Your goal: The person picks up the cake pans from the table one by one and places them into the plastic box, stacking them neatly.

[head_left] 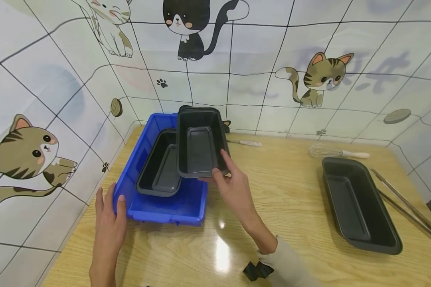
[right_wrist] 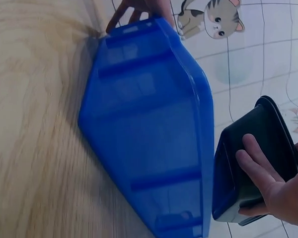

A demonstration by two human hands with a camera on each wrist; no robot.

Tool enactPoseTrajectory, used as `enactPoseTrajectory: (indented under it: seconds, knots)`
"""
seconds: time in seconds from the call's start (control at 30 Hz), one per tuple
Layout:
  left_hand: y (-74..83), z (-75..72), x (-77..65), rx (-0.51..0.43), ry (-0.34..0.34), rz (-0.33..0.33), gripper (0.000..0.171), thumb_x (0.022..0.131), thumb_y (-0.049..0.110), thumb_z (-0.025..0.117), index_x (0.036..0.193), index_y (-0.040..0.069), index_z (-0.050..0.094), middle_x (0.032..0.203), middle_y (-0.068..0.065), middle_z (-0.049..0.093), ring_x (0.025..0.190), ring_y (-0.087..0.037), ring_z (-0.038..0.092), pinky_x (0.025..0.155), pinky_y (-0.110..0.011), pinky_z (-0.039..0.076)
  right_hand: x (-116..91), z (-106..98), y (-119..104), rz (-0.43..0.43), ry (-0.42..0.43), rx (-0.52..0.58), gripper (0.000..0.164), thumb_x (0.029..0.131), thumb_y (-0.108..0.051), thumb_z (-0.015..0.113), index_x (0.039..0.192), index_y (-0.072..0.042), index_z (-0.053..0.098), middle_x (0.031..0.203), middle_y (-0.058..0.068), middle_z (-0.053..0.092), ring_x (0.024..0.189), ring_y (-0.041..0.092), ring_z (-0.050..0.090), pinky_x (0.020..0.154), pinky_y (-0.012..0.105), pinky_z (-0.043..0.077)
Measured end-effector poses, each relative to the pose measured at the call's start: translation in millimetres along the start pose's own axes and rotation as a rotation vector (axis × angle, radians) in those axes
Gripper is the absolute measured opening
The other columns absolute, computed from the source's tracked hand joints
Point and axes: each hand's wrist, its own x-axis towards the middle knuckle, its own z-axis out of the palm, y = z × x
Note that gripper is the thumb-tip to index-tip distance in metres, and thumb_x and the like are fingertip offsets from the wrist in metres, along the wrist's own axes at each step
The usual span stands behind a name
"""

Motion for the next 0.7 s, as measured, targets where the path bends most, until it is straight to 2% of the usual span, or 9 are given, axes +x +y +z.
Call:
enactPoseTrajectory:
  seconds: [0.13, 0.2, 0.27, 0.37, 0.43, 0.5, 0.57, 0.67, 0.7]
  knots:
    - [-0.5, 0.8, -0.2, -0.001, 0.001, 0.002, 0.064, 0.121, 0.041, 0.029, 0.177, 0.014, 0.017, 0.184, -0.022, -0.007, 0.161, -0.066, 0.016, 0.117, -0.088, 0.024, 5, 23, 0, 0.007, -0.077, 0.087, 0.067, 0.112, -0.009, 0.054, 0.174, -0.006, 0.028, 0.138, 0.031, 0.069, 0.104, 0.041, 0.081, 0.071, 0.019, 0.058]
    - [-0.9, 1.0, -0.1, -0.002, 0.003, 0.004, 0.064, 0.121, 0.041, 0.029, 0.177, 0.014, 0.017, 0.184, -0.022, -0.007, 0.161, -0.066, 0.016, 0.117, -0.088, 0.024, 9, 33, 1, -0.005, -0.103, 0.089, 0.068, 0.112, -0.009, 0.054, 0.174, -0.003, 0.025, 0.138, 0.032, 0.070, 0.105, 0.042, 0.081, 0.076, 0.021, 0.060]
    - [-1.4, 1.2, 0.0, 0.001, 0.003, -0.002, 0.064, 0.121, 0.042, 0.029, 0.177, 0.015, 0.017, 0.184, -0.022, -0.007, 0.161, -0.065, 0.016, 0.117, -0.088, 0.024, 11, 43, 1, -0.016, -0.121, 0.075, 0.069, 0.112, -0.010, 0.053, 0.174, -0.002, 0.023, 0.131, 0.030, 0.074, 0.103, 0.041, 0.081, 0.068, 0.019, 0.056]
    - [-2.2, 1.0, 0.0, -0.001, 0.005, -0.008, 0.064, 0.121, 0.043, 0.029, 0.178, 0.015, 0.017, 0.184, -0.021, -0.007, 0.162, -0.064, 0.016, 0.118, -0.088, 0.024, 14, 57, 2, -0.026, -0.141, 0.007, 0.069, 0.112, -0.013, 0.052, 0.173, 0.000, 0.023, 0.112, 0.025, 0.081, 0.098, 0.036, 0.083, 0.050, 0.024, 0.029]
    - [-2.3, 1.1, 0.1, -0.002, 0.006, -0.011, 0.064, 0.121, 0.043, 0.028, 0.178, 0.015, 0.017, 0.184, -0.021, -0.007, 0.162, -0.064, 0.016, 0.118, -0.088, 0.024, 16, 64, 3, -0.021, -0.153, -0.031, 0.069, 0.112, -0.016, 0.052, 0.173, -0.001, 0.023, 0.105, 0.020, 0.083, 0.085, 0.026, 0.084, 0.047, 0.024, 0.023]
    - [-2.2, 1.1, 0.6, -0.005, 0.008, -0.008, 0.064, 0.121, 0.042, 0.029, 0.177, 0.015, 0.017, 0.184, -0.021, -0.007, 0.162, -0.063, 0.015, 0.119, -0.087, 0.024, 18, 70, 4, -0.015, -0.160, -0.076, 0.069, 0.112, -0.018, 0.051, 0.173, -0.001, 0.023, 0.097, 0.016, 0.084, 0.061, 0.014, 0.073, 0.046, 0.024, 0.021]
    - [-2.1, 1.3, 1.0, -0.005, 0.007, -0.008, 0.064, 0.121, 0.042, 0.029, 0.178, 0.015, 0.017, 0.184, -0.021, -0.007, 0.162, -0.063, 0.015, 0.119, -0.087, 0.024, 19, 74, 5, -0.010, -0.161, -0.111, 0.069, 0.112, -0.019, 0.050, 0.173, -0.001, 0.023, 0.094, 0.013, 0.084, 0.045, 0.007, 0.049, 0.046, 0.024, 0.020]
    - [-2.0, 1.7, 1.4, -0.006, 0.006, -0.006, 0.064, 0.121, 0.042, 0.029, 0.178, 0.015, 0.017, 0.184, -0.021, -0.007, 0.162, -0.063, 0.015, 0.119, -0.087, 0.024, 21, 80, 8, -0.014, -0.154, -0.159, 0.068, 0.112, -0.020, 0.051, 0.172, 0.001, 0.025, 0.076, 0.013, 0.079, 0.042, 0.007, 0.026, 0.045, 0.023, 0.020]
    - [-1.9, 1.9, 1.5, -0.006, 0.006, -0.004, 0.064, 0.121, 0.042, 0.029, 0.177, 0.015, 0.017, 0.184, -0.021, -0.007, 0.162, -0.064, 0.016, 0.119, -0.087, 0.024, 21, 81, 9, -0.018, -0.151, -0.170, 0.068, 0.112, -0.020, 0.051, 0.172, 0.001, 0.026, 0.072, 0.013, 0.076, 0.042, 0.006, 0.026, 0.045, 0.023, 0.020]
